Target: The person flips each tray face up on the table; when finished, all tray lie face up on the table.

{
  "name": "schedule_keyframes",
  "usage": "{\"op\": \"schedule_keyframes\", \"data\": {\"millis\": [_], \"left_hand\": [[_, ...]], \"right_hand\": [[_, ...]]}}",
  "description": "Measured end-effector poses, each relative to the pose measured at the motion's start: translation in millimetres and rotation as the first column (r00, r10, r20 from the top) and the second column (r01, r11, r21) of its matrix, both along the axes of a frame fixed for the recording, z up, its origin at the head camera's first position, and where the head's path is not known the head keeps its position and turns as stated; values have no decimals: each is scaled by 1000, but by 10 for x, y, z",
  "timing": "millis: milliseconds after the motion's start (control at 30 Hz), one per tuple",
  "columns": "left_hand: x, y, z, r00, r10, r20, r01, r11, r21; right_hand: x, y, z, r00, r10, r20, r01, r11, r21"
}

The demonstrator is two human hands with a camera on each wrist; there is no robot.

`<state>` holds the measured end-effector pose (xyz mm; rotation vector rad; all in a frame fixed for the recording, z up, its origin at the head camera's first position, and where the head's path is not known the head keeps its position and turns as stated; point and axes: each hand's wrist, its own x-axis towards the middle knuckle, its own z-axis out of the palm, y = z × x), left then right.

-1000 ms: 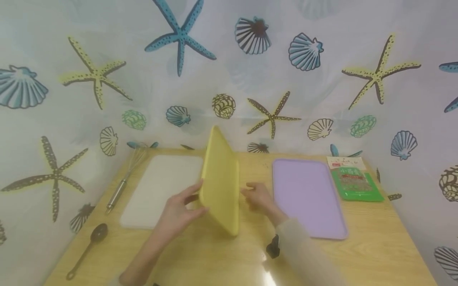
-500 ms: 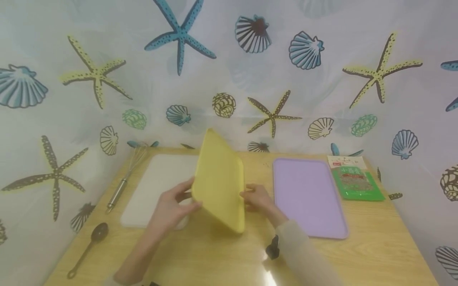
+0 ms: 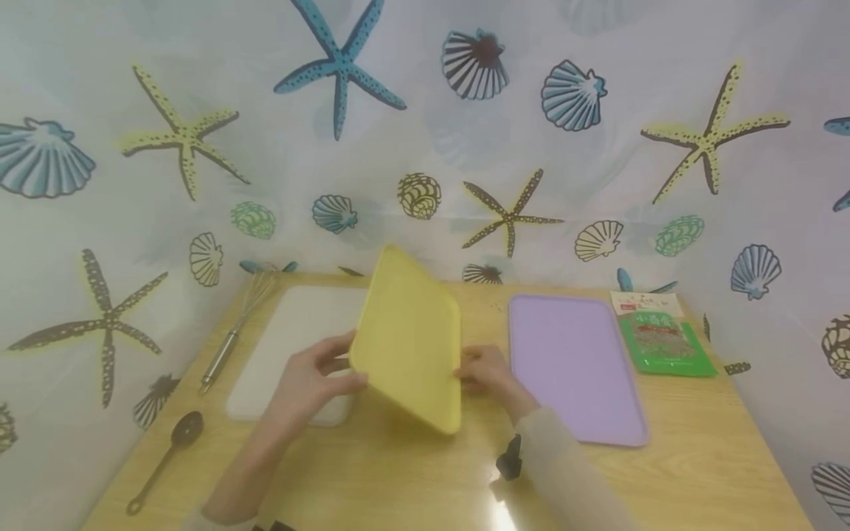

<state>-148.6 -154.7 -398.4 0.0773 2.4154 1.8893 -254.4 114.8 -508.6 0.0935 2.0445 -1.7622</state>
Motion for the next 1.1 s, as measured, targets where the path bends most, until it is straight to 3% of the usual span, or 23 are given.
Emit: {"op": "schedule_keyframes", "data": {"millis": [167, 533, 667, 833, 1100], "left_hand": [[-6, -73, -1, 999, -8, 50, 7, 999, 31], [-48, -230, -119, 992, -50, 116, 30, 985, 168], [-75, -282, -165, 988, -78, 137, 57, 988, 147], [-110, -337, -263, 971, -170, 165, 158, 984, 82], [-165, -372, -499, 964, -187, 190, 180, 982, 51]], "right_hand": [[-35, 55, 10, 1000, -6, 4, 6, 998, 57], [-27, 192, 74, 1000, -12, 0, 12, 1000, 5], [-28, 273, 164, 999, 5, -35, -5, 1000, 5], [-20, 356, 260, 997, 20, -73, -16, 998, 62], [-12, 438, 234, 996, -16, -91, 21, 998, 59]]}}
